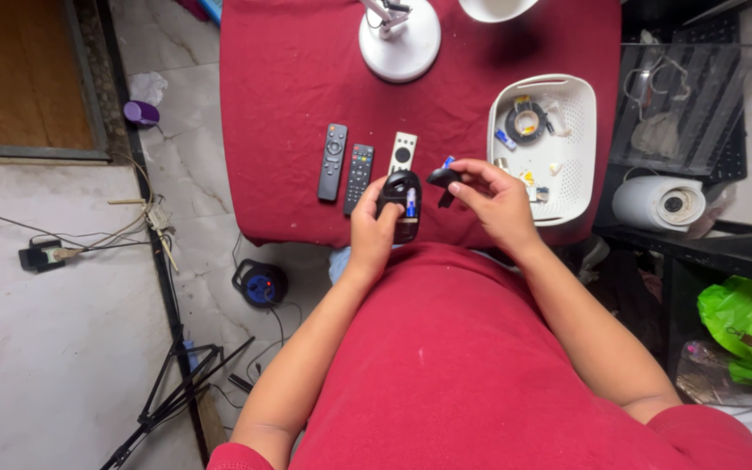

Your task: The person is checking batteries in multiple remote controls and a computer mouse, then tests and replaces a light bulb in a desk lamp.

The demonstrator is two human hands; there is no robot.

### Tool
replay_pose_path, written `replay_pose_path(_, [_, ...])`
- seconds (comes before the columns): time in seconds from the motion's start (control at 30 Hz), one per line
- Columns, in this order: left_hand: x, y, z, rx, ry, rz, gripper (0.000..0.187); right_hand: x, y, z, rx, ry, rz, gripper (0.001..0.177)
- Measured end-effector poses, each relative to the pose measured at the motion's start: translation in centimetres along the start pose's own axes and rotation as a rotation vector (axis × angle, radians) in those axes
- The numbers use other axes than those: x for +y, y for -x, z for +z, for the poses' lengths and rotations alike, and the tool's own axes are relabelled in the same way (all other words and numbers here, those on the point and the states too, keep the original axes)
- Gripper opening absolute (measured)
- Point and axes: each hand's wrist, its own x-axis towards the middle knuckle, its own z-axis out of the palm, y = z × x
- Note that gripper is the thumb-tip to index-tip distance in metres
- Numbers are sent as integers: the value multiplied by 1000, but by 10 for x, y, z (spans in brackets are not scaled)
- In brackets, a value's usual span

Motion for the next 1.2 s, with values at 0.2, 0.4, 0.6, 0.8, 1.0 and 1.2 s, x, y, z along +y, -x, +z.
replay_pose_path(0.2, [4, 5, 7, -125, -273, 86, 40, -60, 11, 9, -86, 19, -158, 29])
replay_pose_path(0.4, [-3, 8, 1, -210, -279, 128, 44, -66, 15, 18, -123, 295, -348, 25])
replay_pose_path(0.6, [5, 14, 9, -217, -293, 234, 39, -59, 20, 25, -106, 312, -349, 29])
replay_pose_path(0.8, [24, 21, 22, -264, -224, 170, 52, -27, 20, 24, -59, 169, -275, 24])
replay_pose_path(1.0, [22, 20, 25, -245, -352, 184, 48, -12, 21, 19, -21, -213, -10, 24])
replay_pose_path(1.2, [15, 16, 28, -283, -314, 185, 47, -17, 24, 12, 9, -210, 16, 25])
